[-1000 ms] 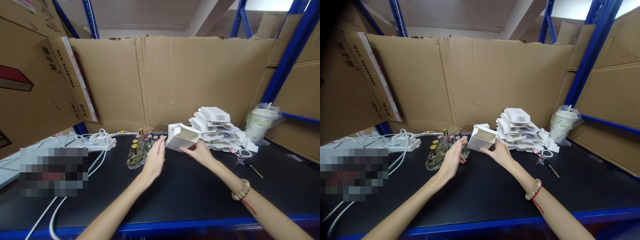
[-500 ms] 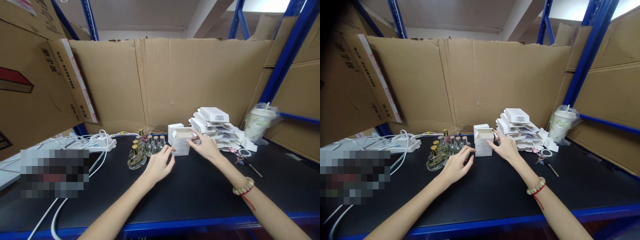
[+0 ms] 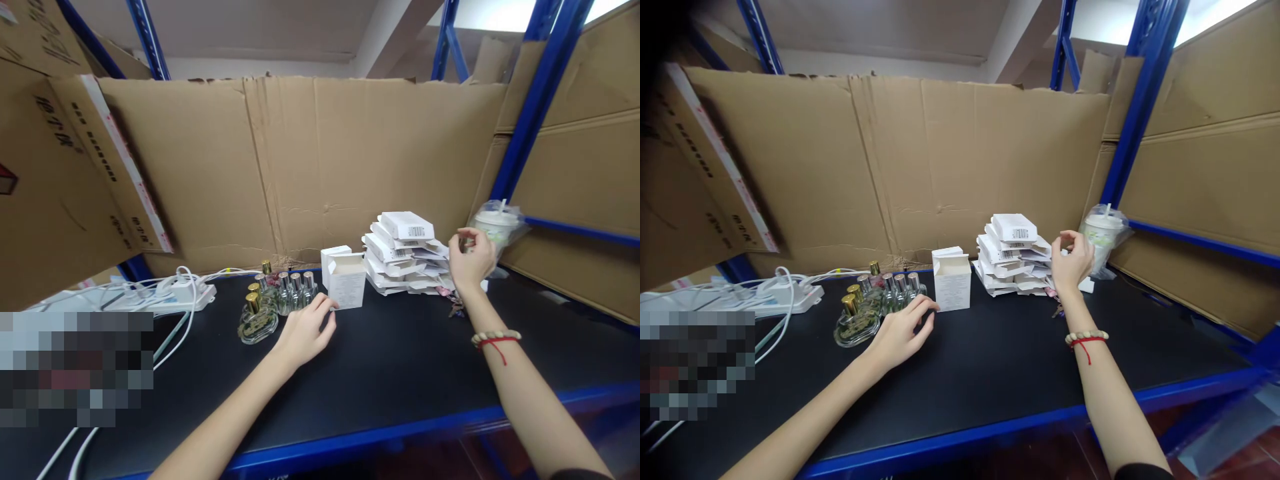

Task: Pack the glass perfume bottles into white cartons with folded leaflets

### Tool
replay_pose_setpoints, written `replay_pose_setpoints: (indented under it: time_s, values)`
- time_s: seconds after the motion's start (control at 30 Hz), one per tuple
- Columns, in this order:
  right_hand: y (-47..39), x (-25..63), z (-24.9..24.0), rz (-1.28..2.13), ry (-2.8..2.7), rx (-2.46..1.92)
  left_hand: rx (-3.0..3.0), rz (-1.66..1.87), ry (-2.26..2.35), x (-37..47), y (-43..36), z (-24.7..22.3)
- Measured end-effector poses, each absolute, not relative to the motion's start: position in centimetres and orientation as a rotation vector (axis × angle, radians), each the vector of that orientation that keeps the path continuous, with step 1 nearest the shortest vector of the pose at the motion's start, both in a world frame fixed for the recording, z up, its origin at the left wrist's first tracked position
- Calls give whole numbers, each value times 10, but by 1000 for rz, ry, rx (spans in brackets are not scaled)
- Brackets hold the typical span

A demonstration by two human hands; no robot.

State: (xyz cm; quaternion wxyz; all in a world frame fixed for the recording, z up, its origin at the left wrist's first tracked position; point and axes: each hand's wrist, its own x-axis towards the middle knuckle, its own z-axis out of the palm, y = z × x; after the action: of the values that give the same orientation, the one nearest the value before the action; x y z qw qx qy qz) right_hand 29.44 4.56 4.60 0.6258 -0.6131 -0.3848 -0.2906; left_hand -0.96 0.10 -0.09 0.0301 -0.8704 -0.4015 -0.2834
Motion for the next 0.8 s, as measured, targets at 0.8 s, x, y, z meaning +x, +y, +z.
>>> replay_pose_setpoints:
  time_s: [0.8]
  values:
    - [35,300,64,-701,-815,-1135,-2614,-1007,-1109,-9,0,-3]
